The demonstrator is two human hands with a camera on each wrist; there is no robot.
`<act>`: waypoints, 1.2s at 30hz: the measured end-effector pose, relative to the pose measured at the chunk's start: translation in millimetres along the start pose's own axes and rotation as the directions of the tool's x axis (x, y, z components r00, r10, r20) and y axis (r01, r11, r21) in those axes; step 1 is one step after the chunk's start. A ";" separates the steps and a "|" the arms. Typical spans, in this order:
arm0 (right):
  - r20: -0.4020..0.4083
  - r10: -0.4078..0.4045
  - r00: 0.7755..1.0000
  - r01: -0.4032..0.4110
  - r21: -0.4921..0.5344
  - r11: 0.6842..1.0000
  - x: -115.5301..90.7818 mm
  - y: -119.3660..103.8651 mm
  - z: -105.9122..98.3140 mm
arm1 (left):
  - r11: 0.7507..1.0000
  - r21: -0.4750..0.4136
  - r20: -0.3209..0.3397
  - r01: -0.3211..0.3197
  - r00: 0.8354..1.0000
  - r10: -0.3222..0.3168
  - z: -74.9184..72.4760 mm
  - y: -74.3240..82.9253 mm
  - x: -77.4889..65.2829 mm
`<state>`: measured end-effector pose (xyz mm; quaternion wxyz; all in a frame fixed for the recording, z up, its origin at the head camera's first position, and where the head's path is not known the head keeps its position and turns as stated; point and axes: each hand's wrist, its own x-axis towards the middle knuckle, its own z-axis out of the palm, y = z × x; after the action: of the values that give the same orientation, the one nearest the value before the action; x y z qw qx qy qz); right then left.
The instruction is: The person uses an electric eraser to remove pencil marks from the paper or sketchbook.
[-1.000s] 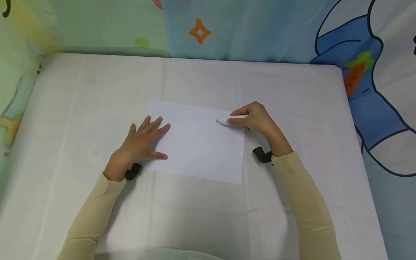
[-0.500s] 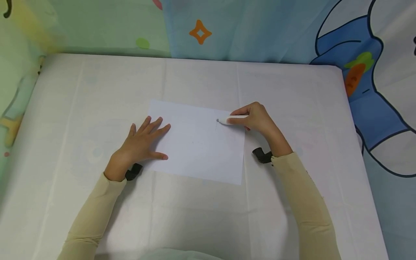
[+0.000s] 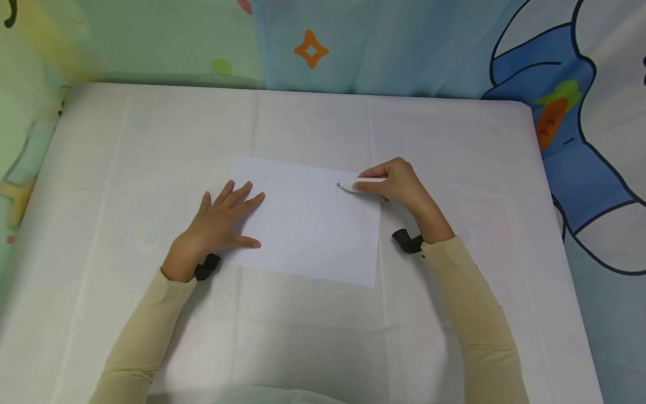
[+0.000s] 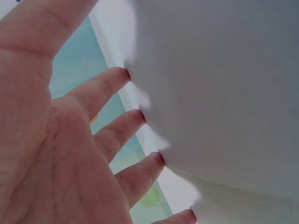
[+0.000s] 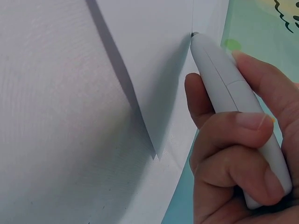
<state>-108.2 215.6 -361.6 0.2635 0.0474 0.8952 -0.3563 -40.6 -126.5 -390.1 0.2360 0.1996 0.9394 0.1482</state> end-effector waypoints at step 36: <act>-0.013 -0.009 1.000 0.009 -0.001 1.000 -1.0 1.6 -1.5 | 1.000 0.006 -0.006 -0.005 1.000 0.005 0.0 -0.8 -0.1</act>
<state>-107.6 217.9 -361.1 0.2561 0.0454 0.8973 -0.3568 -40.9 -127.2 -390.3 0.2324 0.2020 0.9401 0.1466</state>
